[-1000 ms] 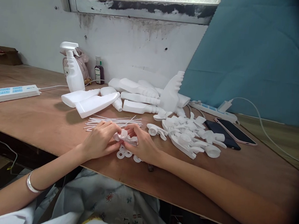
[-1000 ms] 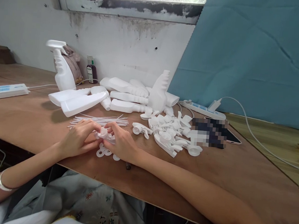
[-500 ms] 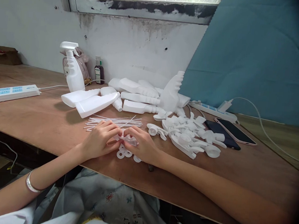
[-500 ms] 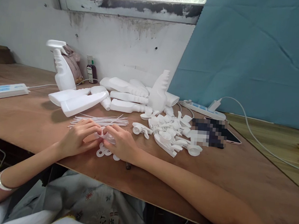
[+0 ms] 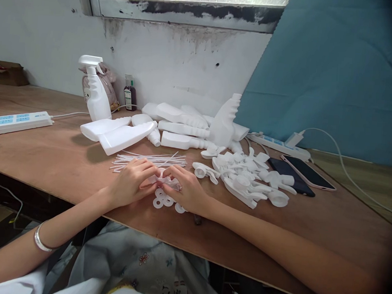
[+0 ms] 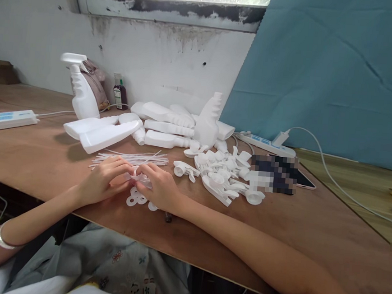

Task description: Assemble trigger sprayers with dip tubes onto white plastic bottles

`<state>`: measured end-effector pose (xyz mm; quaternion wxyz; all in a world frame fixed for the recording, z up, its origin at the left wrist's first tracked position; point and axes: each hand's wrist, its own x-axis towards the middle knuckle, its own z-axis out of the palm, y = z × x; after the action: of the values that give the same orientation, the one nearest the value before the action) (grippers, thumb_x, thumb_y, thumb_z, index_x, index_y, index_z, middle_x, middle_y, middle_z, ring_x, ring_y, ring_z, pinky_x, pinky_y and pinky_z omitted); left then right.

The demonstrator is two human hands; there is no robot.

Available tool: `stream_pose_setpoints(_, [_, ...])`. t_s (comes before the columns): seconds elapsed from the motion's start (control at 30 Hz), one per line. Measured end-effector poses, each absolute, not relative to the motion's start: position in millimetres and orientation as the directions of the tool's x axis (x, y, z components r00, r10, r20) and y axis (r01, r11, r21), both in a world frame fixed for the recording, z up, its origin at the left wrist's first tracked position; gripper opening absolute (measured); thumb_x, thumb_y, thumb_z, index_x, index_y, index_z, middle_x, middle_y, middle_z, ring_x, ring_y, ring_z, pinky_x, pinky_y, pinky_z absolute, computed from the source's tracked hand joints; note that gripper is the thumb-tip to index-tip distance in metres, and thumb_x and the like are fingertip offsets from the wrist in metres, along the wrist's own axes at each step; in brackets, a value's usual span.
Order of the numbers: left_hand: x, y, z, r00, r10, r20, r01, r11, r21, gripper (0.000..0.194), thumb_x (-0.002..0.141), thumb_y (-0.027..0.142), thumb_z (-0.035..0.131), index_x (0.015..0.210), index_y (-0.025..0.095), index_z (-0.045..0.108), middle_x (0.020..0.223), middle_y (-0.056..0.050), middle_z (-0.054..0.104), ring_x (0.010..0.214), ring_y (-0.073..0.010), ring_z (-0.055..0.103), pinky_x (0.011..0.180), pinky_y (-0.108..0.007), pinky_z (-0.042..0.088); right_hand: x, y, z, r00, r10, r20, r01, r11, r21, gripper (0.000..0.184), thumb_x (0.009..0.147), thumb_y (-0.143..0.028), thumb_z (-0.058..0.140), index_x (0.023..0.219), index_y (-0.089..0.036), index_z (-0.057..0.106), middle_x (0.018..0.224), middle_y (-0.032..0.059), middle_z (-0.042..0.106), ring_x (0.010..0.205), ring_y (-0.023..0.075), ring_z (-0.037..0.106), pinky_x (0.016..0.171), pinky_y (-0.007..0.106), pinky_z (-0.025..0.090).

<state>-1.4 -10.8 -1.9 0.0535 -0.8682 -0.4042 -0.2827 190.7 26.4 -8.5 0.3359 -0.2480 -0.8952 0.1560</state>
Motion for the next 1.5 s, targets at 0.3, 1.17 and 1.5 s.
stream_pose_setpoints(0.3, [-1.6,-8.4,-5.7,0.501,0.685,0.529,0.769,-0.633,0.091,0.014,0.085,0.023,0.046,0.096,0.018,0.054,0.093,-0.005,0.059,0.086,-0.0199,0.049,0.076,-0.034,0.038,189.0,28.7,-16.4,-0.531,0.695,0.484,0.364,0.703,-0.611,0.027,0.076,-0.022,0.060,0.098,-0.022,0.044,0.088,0.0018,0.060,0.084,0.0163,0.059,0.067,0.026,0.045])
stream_pose_setpoints(1.17, [1.4,-12.4,0.0,0.545,0.604,0.581,0.743,-0.669,-0.001,0.012,0.084,0.018,0.048,0.091,0.020,0.057,0.092,-0.005,0.056,0.086,-0.0184,0.050,0.075,-0.032,0.038,188.5,29.4,-13.7,-0.574,0.640,0.511,0.294,0.743,-0.601,0.025,0.073,-0.020,0.062,0.096,-0.019,0.051,0.091,0.0041,0.062,0.087,0.0183,0.059,0.077,0.032,0.046])
stream_pose_setpoints(1.5, [0.5,-12.0,-5.5,0.520,0.653,0.550,0.749,-0.659,0.075,0.023,0.080,0.017,0.049,0.103,0.019,0.048,0.100,-0.006,0.055,0.091,-0.0204,0.050,0.078,-0.033,0.037,188.4,29.6,-14.2,-0.588,0.609,0.532,0.274,0.769,-0.578,0.022,0.076,-0.021,0.060,0.097,-0.019,0.051,0.091,0.0035,0.062,0.086,0.0172,0.058,0.076,0.031,0.046])
